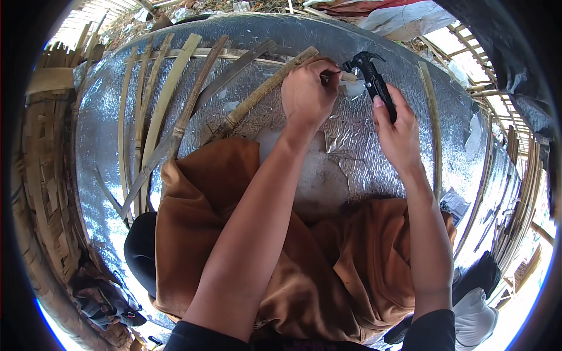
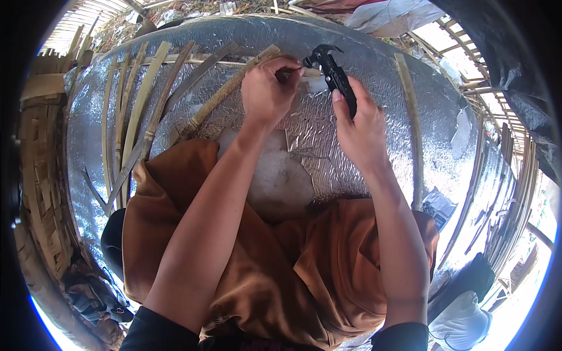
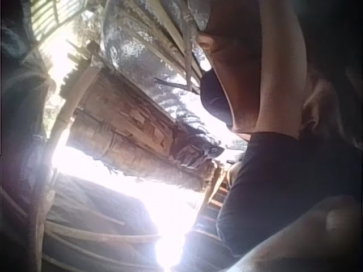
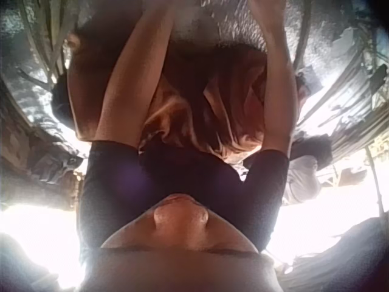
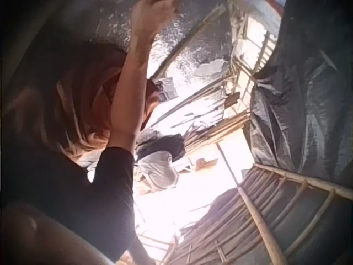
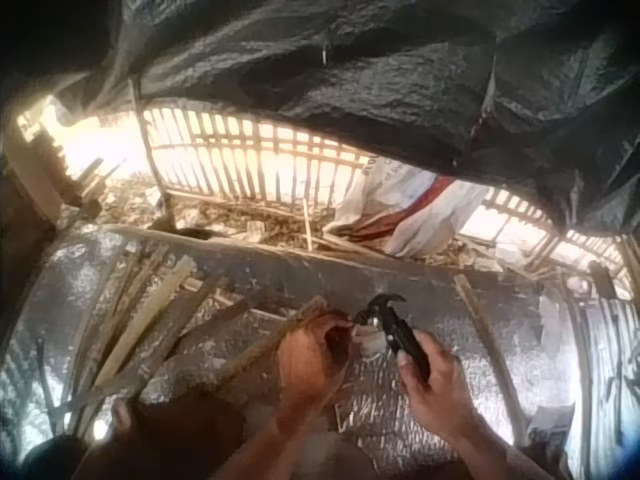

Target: The person assembles bamboo strips into a bundle using a small hand-held clamping tool and thin metal wire.

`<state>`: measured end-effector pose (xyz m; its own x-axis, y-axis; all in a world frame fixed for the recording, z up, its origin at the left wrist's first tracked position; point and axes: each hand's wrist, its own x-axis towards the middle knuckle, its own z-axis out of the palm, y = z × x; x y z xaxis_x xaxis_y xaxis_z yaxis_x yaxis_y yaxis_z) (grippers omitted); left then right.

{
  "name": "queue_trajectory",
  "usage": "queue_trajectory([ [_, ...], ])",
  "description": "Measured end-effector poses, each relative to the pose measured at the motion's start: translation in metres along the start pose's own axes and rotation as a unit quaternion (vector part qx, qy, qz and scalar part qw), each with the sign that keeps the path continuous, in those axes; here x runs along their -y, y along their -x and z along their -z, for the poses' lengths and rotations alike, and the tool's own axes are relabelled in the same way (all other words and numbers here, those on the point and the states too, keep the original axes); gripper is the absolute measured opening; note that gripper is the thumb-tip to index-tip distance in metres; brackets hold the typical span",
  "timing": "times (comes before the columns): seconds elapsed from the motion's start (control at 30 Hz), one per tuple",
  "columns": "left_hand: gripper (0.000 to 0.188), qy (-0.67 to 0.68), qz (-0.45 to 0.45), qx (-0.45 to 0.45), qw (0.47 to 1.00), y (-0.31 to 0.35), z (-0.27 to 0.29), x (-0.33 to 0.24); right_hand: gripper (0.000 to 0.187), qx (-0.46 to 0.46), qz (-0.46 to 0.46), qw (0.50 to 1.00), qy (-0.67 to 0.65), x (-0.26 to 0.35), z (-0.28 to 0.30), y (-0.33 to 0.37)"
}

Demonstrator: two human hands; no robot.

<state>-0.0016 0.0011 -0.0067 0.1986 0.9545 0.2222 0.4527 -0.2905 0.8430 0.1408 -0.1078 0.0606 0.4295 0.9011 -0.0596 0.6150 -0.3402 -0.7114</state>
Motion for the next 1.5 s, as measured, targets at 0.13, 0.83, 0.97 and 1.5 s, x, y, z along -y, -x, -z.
queue_trajectory([
  [0.13, 0.011, -0.003, -0.007, -0.005, 1.000, -0.001, 0.000, -0.001, 0.033, -0.002, 0.010, 1.000, 0.013, 0.002, 0.001, 0.000],
  [0.83, 0.011, -0.017, 0.012, 0.002, 1.000, -0.001, 0.003, -0.006, 0.029, -0.004, 0.041, 0.999, 0.029, 0.019, -0.001, 0.009],
  [0.97, 0.011, -0.005, 0.029, 0.002, 1.000, -0.001, 0.001, -0.006, 0.029, -0.007, 0.045, 0.998, 0.034, 0.021, -0.003, 0.011],
  [1.5, 0.010, 0.028, -0.011, -0.015, 0.999, -0.002, -0.003, 0.004, 0.042, -0.079, 0.184, 0.977, 0.069, 0.027, -0.001, 0.018],
])
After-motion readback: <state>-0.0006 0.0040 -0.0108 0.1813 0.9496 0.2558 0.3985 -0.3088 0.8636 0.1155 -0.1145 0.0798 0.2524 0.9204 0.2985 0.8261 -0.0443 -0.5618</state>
